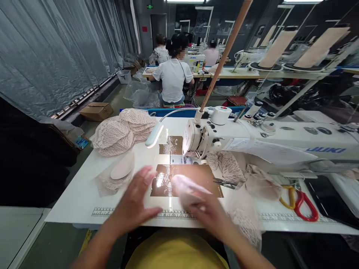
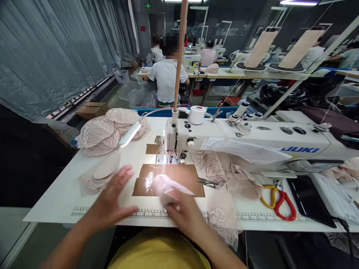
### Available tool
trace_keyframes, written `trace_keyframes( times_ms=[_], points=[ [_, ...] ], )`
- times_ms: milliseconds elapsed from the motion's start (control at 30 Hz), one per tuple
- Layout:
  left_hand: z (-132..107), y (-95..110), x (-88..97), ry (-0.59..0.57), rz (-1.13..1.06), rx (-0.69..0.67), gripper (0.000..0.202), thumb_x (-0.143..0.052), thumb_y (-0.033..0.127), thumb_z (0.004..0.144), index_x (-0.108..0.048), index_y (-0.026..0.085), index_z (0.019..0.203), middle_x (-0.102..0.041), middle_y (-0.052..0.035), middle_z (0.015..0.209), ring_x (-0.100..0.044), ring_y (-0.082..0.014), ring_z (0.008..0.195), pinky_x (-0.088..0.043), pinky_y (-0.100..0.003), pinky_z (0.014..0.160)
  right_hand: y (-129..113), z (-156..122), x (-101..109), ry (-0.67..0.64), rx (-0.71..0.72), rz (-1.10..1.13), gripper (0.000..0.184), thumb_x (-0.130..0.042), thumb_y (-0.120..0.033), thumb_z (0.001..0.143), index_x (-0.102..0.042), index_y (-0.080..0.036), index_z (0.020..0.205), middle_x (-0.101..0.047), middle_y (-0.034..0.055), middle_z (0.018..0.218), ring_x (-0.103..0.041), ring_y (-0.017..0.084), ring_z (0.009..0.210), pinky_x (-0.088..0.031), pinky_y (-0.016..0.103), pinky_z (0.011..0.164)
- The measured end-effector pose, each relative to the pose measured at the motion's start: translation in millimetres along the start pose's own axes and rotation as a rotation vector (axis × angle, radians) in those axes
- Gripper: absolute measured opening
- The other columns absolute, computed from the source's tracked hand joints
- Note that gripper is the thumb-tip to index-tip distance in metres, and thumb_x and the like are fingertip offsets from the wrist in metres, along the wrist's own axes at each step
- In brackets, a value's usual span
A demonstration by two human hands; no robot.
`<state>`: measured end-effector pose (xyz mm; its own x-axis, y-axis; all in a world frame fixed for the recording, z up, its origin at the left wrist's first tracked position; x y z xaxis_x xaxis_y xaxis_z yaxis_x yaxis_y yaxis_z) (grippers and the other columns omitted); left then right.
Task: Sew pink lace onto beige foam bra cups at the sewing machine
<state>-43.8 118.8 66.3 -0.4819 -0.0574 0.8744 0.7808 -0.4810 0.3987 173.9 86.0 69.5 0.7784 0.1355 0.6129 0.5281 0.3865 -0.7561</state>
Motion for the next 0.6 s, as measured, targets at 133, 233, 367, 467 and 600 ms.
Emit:
trace_keyframes(
  times_ms=[133,233,367,467,600],
  points=[
    [12,51,-32.0,-0.227,-0.416,-0.03,0.066,-0.062,0.02,0.074,-0.041,0.024,0.136,-0.061,-0.0086,0.123,-0.059,-0.0249,0.11,-0.049,-0.037,0.095,-20,41,-46,-0.116,0.192,0.158,0.011,-0.048,-0.012,0.077,-0.047,-0.021,0.071,-0.059,-0.0001,0.072,-0.054,0.013,0.065,-0.043,0.024,0.058],
    [15,38,-33.8,-0.213,-0.554,0.114,0.036,-0.052,0.013,0.075,-0.06,0.021,0.109,-0.069,-0.0039,0.097,-0.065,-0.019,0.083,-0.053,-0.028,0.073,-35,38,-33,-0.005,0.36,0.017,0.011,-0.047,-0.012,0.073,-0.045,-0.022,0.074,-0.058,0.0,0.073,-0.051,0.012,0.063,-0.039,0.022,0.055],
    [14,-4,-16.8,0.004,-0.484,0.226,0.028,-0.052,0.018,0.072,-0.065,0.022,0.097,-0.069,-0.0028,0.102,-0.064,-0.0217,0.093,-0.051,-0.028,0.079,-41,25,-2,0.174,0.433,-0.148,0.01,-0.047,-0.016,0.073,-0.047,-0.024,0.077,-0.06,-0.0009,0.075,-0.051,0.012,0.059,-0.038,0.021,0.052],
    [8,-30,-11.9,0.119,-0.358,0.302,0.029,-0.054,0.027,0.073,-0.067,0.023,0.098,-0.071,-0.0007,0.099,-0.066,-0.0225,0.089,-0.051,-0.026,0.076,-37,20,9,0.274,0.425,-0.19,0.007,-0.046,-0.019,0.075,-0.046,-0.025,0.076,-0.059,-0.0009,0.073,-0.052,0.012,0.057,-0.04,0.022,0.053],
    [-6,-61,-15.2,0.16,-0.122,0.388,0.035,-0.049,0.029,0.076,-0.064,0.028,0.109,-0.071,0.0012,0.1,-0.067,-0.0234,0.086,-0.051,-0.028,0.07,-31,17,14,0.343,0.415,-0.235,0.006,-0.049,-0.025,0.076,-0.044,-0.025,0.072,-0.059,-0.0009,0.067,-0.052,0.012,0.053,-0.041,0.023,0.052]
  ],
)
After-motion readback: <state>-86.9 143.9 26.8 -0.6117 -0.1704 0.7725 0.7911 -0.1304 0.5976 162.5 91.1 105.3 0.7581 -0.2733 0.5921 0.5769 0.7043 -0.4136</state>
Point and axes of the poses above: each hand's wrist, its own z-axis towards the middle knuckle, its own x-axis out of the back of the hand, y = z × x, the point moved 8 cm from there along z, towards the middle knuckle
